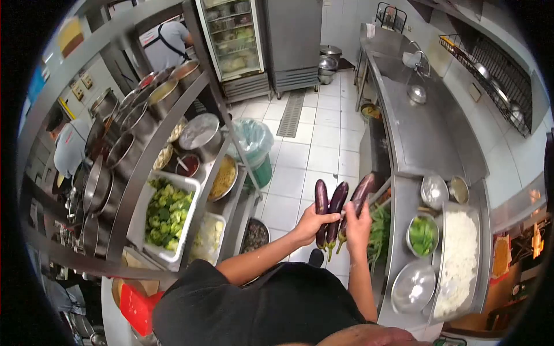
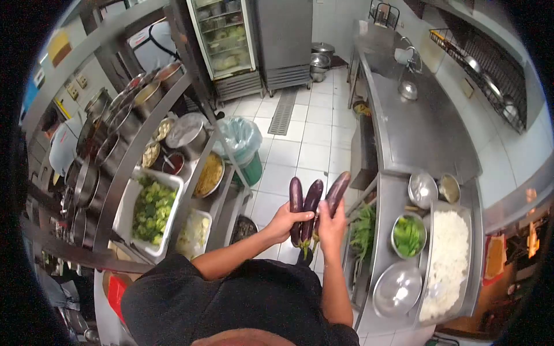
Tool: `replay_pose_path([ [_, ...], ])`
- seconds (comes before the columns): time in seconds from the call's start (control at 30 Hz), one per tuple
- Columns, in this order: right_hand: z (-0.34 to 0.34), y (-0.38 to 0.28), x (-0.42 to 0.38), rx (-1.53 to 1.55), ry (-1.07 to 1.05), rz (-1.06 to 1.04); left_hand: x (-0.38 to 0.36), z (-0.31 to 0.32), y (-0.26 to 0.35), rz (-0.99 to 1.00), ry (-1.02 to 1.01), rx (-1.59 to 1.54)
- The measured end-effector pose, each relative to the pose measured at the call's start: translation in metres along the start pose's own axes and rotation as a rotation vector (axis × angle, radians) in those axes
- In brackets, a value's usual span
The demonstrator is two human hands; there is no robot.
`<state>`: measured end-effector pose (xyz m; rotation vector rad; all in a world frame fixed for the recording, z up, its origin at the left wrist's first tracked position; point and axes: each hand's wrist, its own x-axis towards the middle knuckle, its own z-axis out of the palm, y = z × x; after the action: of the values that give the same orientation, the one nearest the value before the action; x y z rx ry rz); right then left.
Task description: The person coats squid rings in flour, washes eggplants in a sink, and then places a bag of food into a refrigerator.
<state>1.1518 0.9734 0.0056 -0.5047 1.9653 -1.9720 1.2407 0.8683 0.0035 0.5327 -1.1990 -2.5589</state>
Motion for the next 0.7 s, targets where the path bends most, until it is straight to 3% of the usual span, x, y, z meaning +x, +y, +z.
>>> replay_pose_path([
  [0.07, 0.012, 0.000, 0.037, 0.057, -0.165, -0.017, 0.038, -0.009, 0.007, -0.103, 0.116, 0.009],
  [0.17, 0.046, 0.019, 0.098, 0.071, -0.351, -0.013, 0.083, -0.031, 0.030, -0.040, 0.231, -0.074],
  [0.23, 0.076, 0.017, 0.131, 0.155, -0.514, -0.036, 0.110, -0.061, 0.043, -0.060, 0.187, -0.299],
  [0.27, 0.084, 0.015, 0.147, 0.041, -0.610, 0.037, 0.124, -0.066, 0.054, -0.034, 0.211, -0.429],
  [0.37, 0.127, 0.030, 0.198, -0.124, -0.791, -0.139, 0.165, -0.091, 0.081, 0.052, 0.321, -0.420],
  [0.47, 0.169, 0.046, 0.267, -0.198, -0.827, -0.268, 0.227, -0.123, 0.109, 0.085, 0.318, -0.397],
  [0.6, 0.207, 0.048, 0.362, -0.024, -0.824, 0.121, 0.308, -0.146, 0.152, 0.017, 0.237, -0.381],
  [0.7, 0.213, 0.045, 0.425, 0.132, -0.613, 0.159, 0.392, -0.159, 0.164, -0.059, 0.146, -0.162],
])
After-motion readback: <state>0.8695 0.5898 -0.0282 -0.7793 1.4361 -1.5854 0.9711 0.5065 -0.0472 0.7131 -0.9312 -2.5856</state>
